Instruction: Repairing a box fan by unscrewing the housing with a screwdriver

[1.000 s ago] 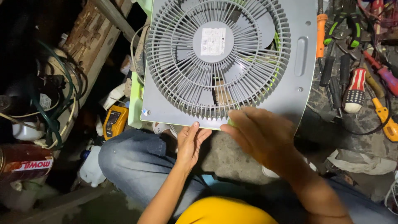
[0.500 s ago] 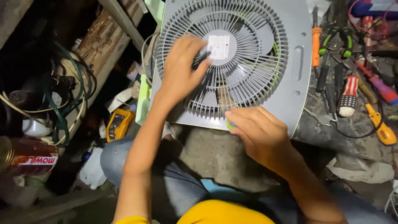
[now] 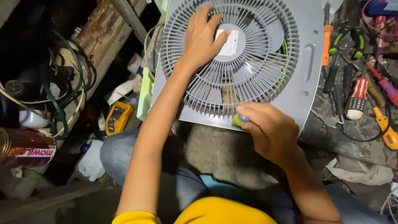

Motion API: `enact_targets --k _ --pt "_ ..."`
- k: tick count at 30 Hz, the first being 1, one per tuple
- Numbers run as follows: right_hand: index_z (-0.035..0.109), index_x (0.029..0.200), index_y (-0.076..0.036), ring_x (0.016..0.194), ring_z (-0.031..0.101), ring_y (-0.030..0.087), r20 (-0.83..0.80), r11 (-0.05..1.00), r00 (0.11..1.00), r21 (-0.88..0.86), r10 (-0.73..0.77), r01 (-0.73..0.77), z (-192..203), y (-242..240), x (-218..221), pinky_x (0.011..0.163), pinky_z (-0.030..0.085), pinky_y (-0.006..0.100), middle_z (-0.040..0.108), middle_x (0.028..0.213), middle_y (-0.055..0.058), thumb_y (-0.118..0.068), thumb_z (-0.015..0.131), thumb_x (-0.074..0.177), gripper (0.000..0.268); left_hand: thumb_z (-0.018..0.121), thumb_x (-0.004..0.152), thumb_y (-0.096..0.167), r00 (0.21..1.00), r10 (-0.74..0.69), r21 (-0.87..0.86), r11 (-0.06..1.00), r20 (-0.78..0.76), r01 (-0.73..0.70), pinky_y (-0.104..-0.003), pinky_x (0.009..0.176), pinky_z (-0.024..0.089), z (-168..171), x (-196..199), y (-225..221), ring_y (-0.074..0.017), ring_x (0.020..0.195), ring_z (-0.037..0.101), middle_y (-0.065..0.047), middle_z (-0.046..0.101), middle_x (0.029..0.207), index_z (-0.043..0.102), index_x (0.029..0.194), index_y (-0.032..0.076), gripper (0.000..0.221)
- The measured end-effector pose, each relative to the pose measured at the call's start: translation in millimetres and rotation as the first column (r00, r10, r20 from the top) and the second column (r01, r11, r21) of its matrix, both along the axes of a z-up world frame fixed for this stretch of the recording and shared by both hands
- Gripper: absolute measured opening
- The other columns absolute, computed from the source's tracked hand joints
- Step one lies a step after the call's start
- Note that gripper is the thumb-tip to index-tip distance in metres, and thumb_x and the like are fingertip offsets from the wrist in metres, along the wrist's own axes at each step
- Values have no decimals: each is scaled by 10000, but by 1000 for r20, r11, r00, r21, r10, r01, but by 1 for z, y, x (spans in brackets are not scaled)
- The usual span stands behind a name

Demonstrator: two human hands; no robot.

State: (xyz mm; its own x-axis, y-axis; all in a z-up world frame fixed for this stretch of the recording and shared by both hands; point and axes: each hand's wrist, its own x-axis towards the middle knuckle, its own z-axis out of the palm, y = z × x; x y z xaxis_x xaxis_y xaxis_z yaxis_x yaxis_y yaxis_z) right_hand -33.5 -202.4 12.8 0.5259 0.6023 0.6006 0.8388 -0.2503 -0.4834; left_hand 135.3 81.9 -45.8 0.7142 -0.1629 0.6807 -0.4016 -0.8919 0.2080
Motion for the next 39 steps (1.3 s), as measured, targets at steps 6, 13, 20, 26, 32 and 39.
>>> enact_targets --k 6,13,20,26,32,39 --pt "665 1258 -41 1116 704 351 65 993 991 -33 -113 115 -4 2 11 993 544 429 724 1238 174 -286 444 1081 375 680 982 324 999 -20 10 1000 46 20 -541 1009 443 11 -2 -3 -430 1192 543 -227 539 1266 657 1208 -7 402" --pt "630 1153 5 1105 745 315 -379 897 818 268 433 -351 8 13 29 1023 593 399 747 1141 173 -191 607 997 251 653 1015 333 999 -8 44 999 36 7 -552 977 457 9 -2 -3 -436 1178 555 -218 529 1280 641 1243 -2 406" --pt "576 1212 -43 981 757 327 -60 957 994 271 -94 107 -31 18 11 889 561 409 764 1096 170 -263 673 997 323 690 990 289 998 -19 32 999 57 18 -548 992 463 12 -5 -4 -433 1181 558 -231 533 1266 646 1218 -23 389" --pt "488 1445 -108 1274 662 401 -198 868 846 171 494 -467 -6 14 30 1107 520 448 588 1417 282 -235 392 1141 343 671 985 288 999 -1 26 1000 35 0 -545 1001 448 11 -6 -5 -425 1185 557 -216 531 1267 652 1235 -12 391" --pt "631 1177 -58 1084 753 316 -179 950 963 274 202 -149 7 10 1 959 603 364 713 1181 182 -47 501 1061 174 667 1002 292 1000 -1 27 1000 14 1 -556 1019 442 14 -8 -6 -415 1203 547 -213 529 1275 645 1233 -12 383" --pt "590 1273 -109 1092 771 305 -45 957 987 254 153 -137 5 8 28 941 599 358 732 1224 147 -225 459 1112 239 663 1010 300 999 -17 39 999 34 16 -551 1001 448 14 -6 -5 -430 1193 556 -226 530 1273 646 1244 -19 396"
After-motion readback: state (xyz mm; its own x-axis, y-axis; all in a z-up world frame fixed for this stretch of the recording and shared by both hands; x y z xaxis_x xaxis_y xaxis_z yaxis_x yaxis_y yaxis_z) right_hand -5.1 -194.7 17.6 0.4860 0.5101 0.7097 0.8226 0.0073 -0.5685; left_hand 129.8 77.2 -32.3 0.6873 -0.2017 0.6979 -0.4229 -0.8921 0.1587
